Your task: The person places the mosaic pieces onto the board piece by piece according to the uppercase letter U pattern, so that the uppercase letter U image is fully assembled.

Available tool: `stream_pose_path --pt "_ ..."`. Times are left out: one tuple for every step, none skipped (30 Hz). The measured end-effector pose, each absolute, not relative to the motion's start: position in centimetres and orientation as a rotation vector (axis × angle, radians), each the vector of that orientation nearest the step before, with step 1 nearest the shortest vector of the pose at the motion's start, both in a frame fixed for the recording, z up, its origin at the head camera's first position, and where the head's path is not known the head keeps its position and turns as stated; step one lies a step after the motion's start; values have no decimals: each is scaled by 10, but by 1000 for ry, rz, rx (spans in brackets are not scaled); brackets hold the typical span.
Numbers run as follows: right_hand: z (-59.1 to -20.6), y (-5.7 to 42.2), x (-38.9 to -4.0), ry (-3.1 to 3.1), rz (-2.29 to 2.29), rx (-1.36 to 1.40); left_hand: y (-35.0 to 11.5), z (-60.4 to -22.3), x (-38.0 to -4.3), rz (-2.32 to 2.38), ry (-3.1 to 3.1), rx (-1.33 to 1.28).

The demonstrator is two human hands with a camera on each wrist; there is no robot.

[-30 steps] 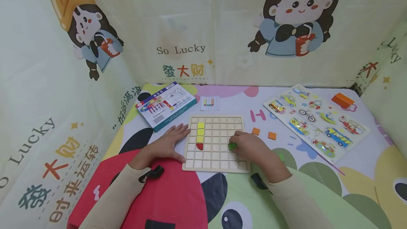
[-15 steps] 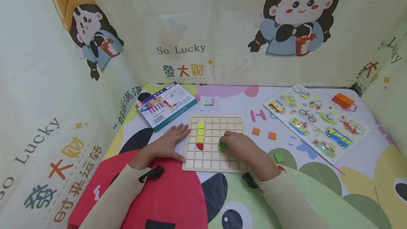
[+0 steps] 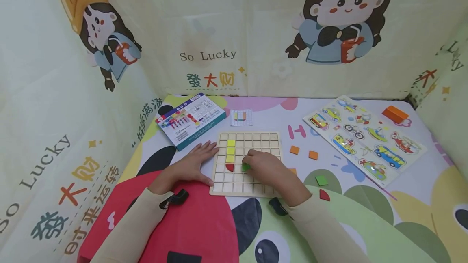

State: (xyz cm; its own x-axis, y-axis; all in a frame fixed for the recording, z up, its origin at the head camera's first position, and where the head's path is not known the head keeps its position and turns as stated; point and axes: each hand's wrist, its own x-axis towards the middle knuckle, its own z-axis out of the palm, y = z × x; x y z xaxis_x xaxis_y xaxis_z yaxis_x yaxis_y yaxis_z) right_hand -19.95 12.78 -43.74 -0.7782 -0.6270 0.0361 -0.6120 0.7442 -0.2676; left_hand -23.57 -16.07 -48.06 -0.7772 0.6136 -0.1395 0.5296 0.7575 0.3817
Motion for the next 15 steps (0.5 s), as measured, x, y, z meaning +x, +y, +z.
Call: stream_pose_path --pt "-438 126 -200 2882 -408 -1020 -161 -481 -236 473 2699 896" --pt "-437 125 -200 2882 -406 -1015 -161 -481 -236 475 2699 898" --pt "-438 124 -200 2882 -401 -1013 -161 -481 -236 475 2698 896" --pt "-438 123 -200 2881 -398 -998 -161 -481 -236 476 2697 898" --pt "-437 121 -200 2878 -399 -991 -161 -482 -236 473 2698 899" --pt "-437 120 -200 2877 -396 -987 -161 -482 -237 471 2698 899" --pt "-437 119 -200 2876 -397 -984 -161 -482 -237 472 2698 900" --pt "-437 118 -201 2876 -393 -983 -161 -482 -237 473 2699 902" --pt "-437 117 -201 2876 -392 -982 -161 -482 -237 473 2699 902" --pt "-437 116 -201 2874 -393 -979 -161 -483 -237 476 2699 903" --pt "-438 115 -202 2872 -396 -978 -161 -483 -237 478 2699 901" --pt "-438 114 -202 2871 -393 -978 -161 -483 -237 480 2698 900" --pt "-438 113 -202 2868 -395 -977 -161 -483 -237 483 2697 901" --pt "-439 113 -203 2865 -395 -973 -161 -483 -238 484 2697 901" --pt "-439 112 -203 2860 -400 -971 -161 -483 -238 484 2695 898"
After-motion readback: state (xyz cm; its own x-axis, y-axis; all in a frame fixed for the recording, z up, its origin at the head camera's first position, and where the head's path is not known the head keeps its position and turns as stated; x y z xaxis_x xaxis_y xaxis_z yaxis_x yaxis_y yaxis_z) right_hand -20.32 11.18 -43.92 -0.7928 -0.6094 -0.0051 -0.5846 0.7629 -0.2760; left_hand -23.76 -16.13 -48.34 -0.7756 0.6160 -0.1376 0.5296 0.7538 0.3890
